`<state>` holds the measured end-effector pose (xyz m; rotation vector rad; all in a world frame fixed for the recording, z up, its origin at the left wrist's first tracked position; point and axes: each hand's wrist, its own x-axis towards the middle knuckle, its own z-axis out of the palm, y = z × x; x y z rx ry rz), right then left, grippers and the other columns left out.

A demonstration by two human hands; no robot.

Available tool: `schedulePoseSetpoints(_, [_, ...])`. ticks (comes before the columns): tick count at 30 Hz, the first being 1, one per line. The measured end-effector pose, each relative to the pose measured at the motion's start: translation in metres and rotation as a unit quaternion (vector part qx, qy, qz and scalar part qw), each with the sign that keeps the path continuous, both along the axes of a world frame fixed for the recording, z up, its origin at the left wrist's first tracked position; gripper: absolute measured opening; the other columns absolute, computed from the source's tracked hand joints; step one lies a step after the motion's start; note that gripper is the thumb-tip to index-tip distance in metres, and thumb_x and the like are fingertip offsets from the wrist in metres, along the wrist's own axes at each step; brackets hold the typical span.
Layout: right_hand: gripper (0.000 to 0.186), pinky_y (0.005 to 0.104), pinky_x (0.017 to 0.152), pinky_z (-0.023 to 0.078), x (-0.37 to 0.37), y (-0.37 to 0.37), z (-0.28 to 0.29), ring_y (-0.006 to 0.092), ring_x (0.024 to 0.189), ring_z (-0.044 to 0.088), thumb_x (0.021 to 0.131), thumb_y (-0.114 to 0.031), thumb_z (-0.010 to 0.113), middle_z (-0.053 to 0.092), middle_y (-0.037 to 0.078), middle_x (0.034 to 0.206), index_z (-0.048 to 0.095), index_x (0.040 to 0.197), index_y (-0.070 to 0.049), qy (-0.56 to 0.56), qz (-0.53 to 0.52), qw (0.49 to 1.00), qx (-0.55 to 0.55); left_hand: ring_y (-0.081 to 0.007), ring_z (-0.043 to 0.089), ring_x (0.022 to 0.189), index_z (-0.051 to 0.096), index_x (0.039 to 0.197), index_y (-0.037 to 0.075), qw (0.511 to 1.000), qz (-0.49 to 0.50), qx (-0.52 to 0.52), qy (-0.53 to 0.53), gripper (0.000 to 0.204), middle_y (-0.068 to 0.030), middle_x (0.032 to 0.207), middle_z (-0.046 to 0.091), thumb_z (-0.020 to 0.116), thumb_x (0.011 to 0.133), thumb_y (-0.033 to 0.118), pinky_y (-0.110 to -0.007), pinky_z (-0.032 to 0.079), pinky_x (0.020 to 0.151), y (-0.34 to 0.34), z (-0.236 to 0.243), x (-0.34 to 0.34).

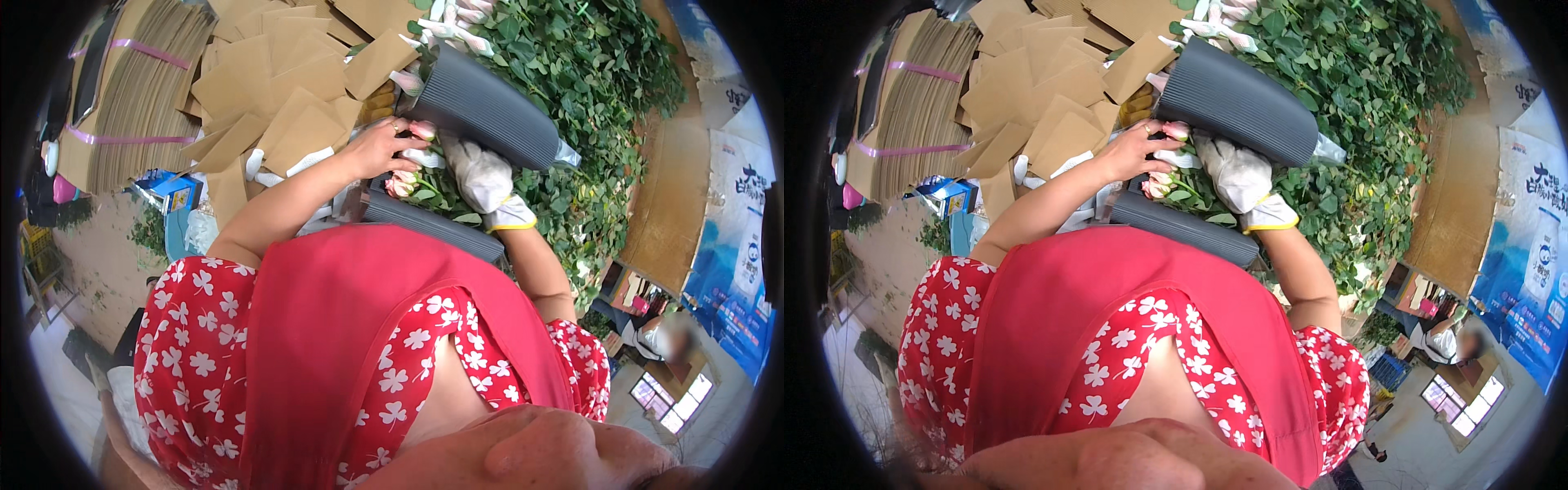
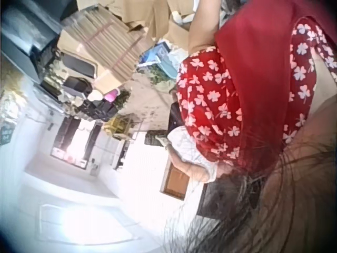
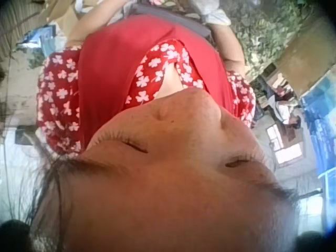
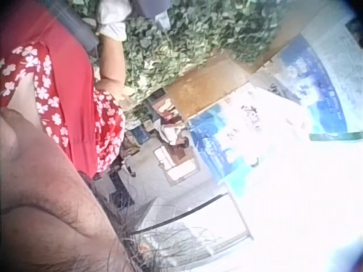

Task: The person arranges white tulips and green leaves into a black plastic tray, then wraps the tray with aluminum foil and places it into a cardboard box. The person repeats this process with another tray of red roses.

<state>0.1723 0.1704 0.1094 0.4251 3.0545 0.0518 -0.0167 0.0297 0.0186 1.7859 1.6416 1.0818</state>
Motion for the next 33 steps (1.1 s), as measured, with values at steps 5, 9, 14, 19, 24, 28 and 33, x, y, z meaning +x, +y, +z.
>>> schedulePoseSetpoints(5, [0.047,0.0379,0.069,0.057,0.0,0.007,-0.022,0.0236,0.083,0.068,0.085,-0.021,0.058,0.067,0.0,0.105,0.06,0.131,-0.028,0.103,0.071,0.986,0.106,-0.0291,0.048,0.114,0.068,0.115,0.024,0.987,0.08,0.025,0.139,0.046,-0.0105,0.122,0.05,0.079,0.074,0.04,-0.045,0.041,0.098,-0.007,0.002,0.007])
schedulePoseSetpoints(9, [0.041,0.0371,0.072,0.055,0.002,0.01,-0.026,0.0187,0.08,0.066,0.082,-0.026,0.062,0.065,-0.002,0.101,0.066,0.122,-0.028,0.111,0.08,0.98,0.144,-0.0274,0.046,0.115,0.066,0.114,0.027,0.964,0.09,0.136,0.209,0.048,-0.0002,0.133,0.047,0.08,0.07,0.039,-0.044,0.037,0.101,-0.008,0.001,0.01])
schedulePoseSetpoints(14, [0.039,0.037,0.076,0.055,0.003,0.003,-0.025,0.0179,0.08,0.065,0.081,-0.028,0.064,0.065,-0.002,0.1,0.067,0.12,-0.026,0.075,0.071,0.985,0.139,-0.0224,0.052,0.115,0.066,0.12,0.023,0.997,0.035,0.064,0.007,0.053,0.0063,0.136,0.057,0.079,0.071,0.039,-0.041,0.037,0.098,-0.004,-0.023,0.002])
schedulePoseSetpoints(19, [0.05,0.0412,0.08,0.055,-0.007,-0.004,0.018,0.0287,0.091,0.068,0.085,-0.024,0.06,0.064,0.01,0.117,0.054,0.134,-0.019,-0.096,-0.003,0.995,-0.036,-0.0253,0.053,0.119,0.07,0.117,0.025,0.999,0.04,0.022,-0.029,0.048,0.0043,0.133,0.06,0.079,0.073,0.039,-0.041,0.038,0.098,0.0,-0.026,0.001])
schedulePoseSetpoints(24, [0.042,0.0474,0.068,0.054,-0.028,-0.027,0.068,0.0386,0.08,0.067,0.085,-0.026,0.063,0.062,0.021,0.108,0.054,0.122,-0.009,-0.084,0.013,0.978,-0.192,-0.0274,0.053,0.117,0.07,0.107,0.016,0.998,0.044,0.042,-0.022,0.038,0.0012,0.134,0.059,0.077,0.072,0.029,-0.043,0.04,0.097,0.001,-0.021,0.003])
schedulePoseSetpoints(28, [0.033,0.0438,0.067,0.054,-0.056,-0.033,0.056,0.0359,0.08,0.066,0.08,-0.022,0.068,0.064,0.02,0.098,0.061,0.109,-0.007,-0.003,0.127,0.975,-0.18,-0.0314,0.054,0.114,0.069,0.106,0.009,0.992,0.061,0.036,-0.102,0.036,-0.0077,0.131,0.059,0.076,0.074,0.024,-0.044,0.041,0.098,-0.002,-0.034,0.005])
schedulePoseSetpoints(33, [0.035,0.0379,0.069,0.054,-0.026,-0.041,0.149,0.0279,0.079,0.067,0.084,-0.013,0.069,0.067,0.015,0.099,0.062,0.118,-0.007,0.214,0.015,0.955,-0.205,-0.0299,0.064,0.095,0.067,0.114,0.004,0.903,0.256,-0.075,-0.337,0.03,-0.0142,0.101,0.068,0.069,0.088,0.018,-0.037,0.051,0.083,-0.047,0.0,-0.01])
